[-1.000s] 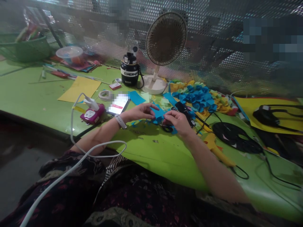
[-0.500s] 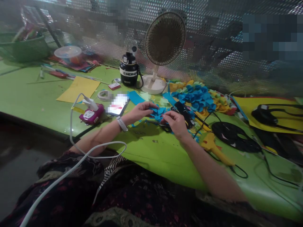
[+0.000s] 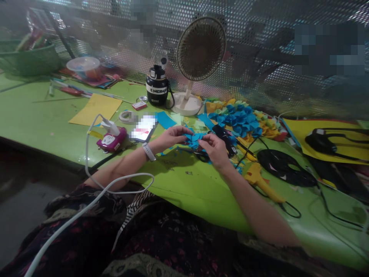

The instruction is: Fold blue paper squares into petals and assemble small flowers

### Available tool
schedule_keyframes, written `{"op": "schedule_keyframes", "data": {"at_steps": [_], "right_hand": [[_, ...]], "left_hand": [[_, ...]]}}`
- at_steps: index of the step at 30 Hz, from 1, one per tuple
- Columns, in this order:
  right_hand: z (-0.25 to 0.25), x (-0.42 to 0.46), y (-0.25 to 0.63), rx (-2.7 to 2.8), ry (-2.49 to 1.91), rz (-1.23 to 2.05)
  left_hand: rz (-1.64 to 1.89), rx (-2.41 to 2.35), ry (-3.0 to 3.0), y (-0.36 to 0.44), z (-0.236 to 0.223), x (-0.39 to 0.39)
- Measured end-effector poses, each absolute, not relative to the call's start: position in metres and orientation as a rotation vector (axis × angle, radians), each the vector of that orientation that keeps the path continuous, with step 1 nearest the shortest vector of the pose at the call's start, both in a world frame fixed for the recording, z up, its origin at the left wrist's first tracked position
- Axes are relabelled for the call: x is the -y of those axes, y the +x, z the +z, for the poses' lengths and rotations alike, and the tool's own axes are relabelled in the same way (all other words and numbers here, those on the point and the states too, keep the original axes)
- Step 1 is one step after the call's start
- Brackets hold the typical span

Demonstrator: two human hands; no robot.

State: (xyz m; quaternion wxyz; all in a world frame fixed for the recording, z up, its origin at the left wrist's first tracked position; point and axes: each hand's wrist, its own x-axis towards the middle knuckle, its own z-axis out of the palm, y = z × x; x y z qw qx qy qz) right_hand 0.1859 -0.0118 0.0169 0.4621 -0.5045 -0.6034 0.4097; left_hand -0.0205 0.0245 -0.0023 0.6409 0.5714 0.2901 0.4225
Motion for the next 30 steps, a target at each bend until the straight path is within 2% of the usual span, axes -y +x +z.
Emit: {"op": "schedule_keyframes", "data": {"at_steps": [30], "right_hand": [[0.0197, 0.012, 0.188, 1.527, -1.219, 1.028]], "left_hand": [[0.953, -0.647, 1.235, -0.0202, -0.0066, -0.0266]]}}
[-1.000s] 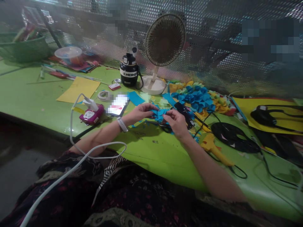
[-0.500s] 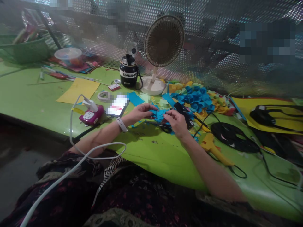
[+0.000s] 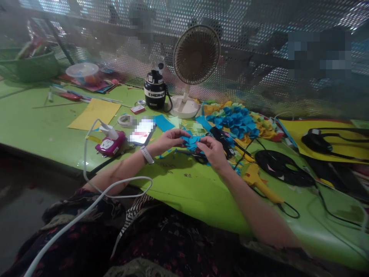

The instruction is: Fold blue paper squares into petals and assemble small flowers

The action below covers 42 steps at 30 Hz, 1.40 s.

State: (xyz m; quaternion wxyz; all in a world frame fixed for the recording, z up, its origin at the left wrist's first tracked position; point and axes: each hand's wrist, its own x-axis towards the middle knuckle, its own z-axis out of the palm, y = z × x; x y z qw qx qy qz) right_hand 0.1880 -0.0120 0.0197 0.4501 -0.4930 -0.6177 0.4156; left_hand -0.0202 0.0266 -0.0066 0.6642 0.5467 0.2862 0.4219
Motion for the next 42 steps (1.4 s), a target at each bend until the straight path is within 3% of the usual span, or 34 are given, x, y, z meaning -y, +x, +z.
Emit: {"op": "schedule_keyframes", "data": {"at_steps": [27, 32, 39, 42], "right_hand": [[0.003, 0.007, 0.189, 1.57, -1.164, 0.983], [-0.003, 0.011, 0.189, 1.634, -1.173, 0.804], [0.001, 0.016, 0.194, 1.98, -0.994, 0.149], [0.0, 0.015, 0.196, 2.021, -0.983, 0.094]], "left_hand": [[1.015, -0.69, 1.607, -0.016, -0.004, -0.018], [1.002, -0.68, 1.605, -0.015, -0.004, -0.014], [1.007, -0.613, 1.431, -0.011, -0.006, -0.013], [0.987, -0.612, 1.401, -0.011, -0.008, -0.013]]}}
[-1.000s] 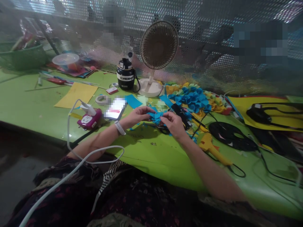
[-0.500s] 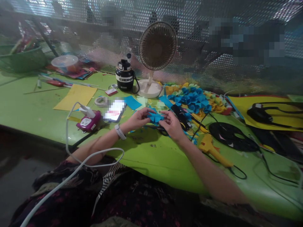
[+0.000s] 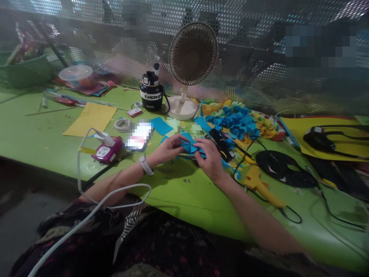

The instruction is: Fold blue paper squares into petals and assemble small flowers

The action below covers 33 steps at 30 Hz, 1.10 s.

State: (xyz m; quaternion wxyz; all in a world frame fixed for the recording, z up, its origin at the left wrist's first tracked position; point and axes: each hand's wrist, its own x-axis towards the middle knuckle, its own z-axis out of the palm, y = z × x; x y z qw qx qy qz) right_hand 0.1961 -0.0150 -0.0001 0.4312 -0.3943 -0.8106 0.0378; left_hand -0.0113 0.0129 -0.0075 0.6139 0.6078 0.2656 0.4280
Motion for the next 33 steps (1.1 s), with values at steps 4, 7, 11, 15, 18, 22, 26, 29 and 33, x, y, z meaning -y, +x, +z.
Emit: {"op": "schedule_keyframes", "data": {"at_steps": [4, 7, 11, 15, 18, 22, 26, 29, 33], "right_hand": [[0.0, 0.015, 0.196, 1.975, -0.983, 0.14], [0.002, 0.018, 0.195, 1.936, -0.989, 0.172], [0.003, 0.021, 0.192, 1.863, -0.987, 0.218], [0.003, 0.023, 0.19, 1.811, -1.014, 0.288], [0.004, 0.025, 0.189, 1.781, -1.015, 0.326], [0.005, 0.026, 0.19, 1.765, -0.993, 0.35], [0.001, 0.026, 0.191, 1.782, -0.98, 0.331], [-0.002, 0.025, 0.192, 1.799, -0.928, 0.271], [-0.003, 0.024, 0.192, 1.846, -0.923, 0.198]], "left_hand": [[0.995, -0.661, 1.432, -0.011, -0.005, -0.009], [1.074, -0.744, 1.544, -0.01, -0.001, -0.003], [1.217, -0.858, 1.849, -0.011, -0.001, 0.001], [1.215, -0.862, 1.964, -0.011, -0.002, 0.003], [1.231, -0.893, 1.886, -0.009, -0.001, 0.008], [1.272, -0.912, 1.667, -0.006, -0.001, 0.012], [1.262, -0.852, 1.535, -0.002, -0.004, 0.015], [1.243, -0.769, 1.464, -0.001, -0.005, 0.018], [1.196, -0.704, 1.37, 0.001, -0.006, 0.019]]}}
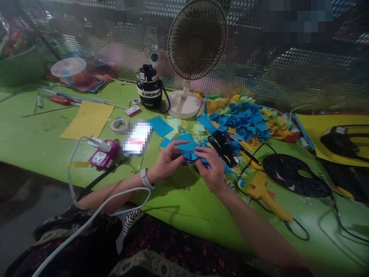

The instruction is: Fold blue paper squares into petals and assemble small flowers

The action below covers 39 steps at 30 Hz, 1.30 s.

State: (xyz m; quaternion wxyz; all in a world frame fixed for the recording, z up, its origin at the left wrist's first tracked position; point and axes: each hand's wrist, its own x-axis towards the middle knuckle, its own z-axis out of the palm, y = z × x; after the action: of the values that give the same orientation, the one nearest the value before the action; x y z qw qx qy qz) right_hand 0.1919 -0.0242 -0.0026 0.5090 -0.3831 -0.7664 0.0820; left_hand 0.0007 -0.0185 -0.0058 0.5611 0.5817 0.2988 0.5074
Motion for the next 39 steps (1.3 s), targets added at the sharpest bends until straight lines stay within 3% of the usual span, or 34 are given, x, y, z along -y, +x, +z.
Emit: {"op": "schedule_keyframes", "data": {"at_steps": [18, 23, 30, 39], "right_hand": [[-0.009, 0.022, 0.193, 2.08, -0.839, 0.013], [-0.007, 0.022, 0.193, 1.99, -0.827, 0.101], [-0.008, 0.021, 0.189, 1.934, -0.855, 0.022], [-0.006, 0.022, 0.185, 1.777, -0.92, 0.258]], "left_hand": [[1.065, -0.691, 1.092, -0.01, -0.002, 0.009], [1.051, -0.659, 1.121, -0.011, -0.002, 0.007], [1.13, -0.818, 1.489, -0.01, -0.002, 0.013], [1.406, -0.847, 1.972, -0.011, -0.008, 0.008]]}}
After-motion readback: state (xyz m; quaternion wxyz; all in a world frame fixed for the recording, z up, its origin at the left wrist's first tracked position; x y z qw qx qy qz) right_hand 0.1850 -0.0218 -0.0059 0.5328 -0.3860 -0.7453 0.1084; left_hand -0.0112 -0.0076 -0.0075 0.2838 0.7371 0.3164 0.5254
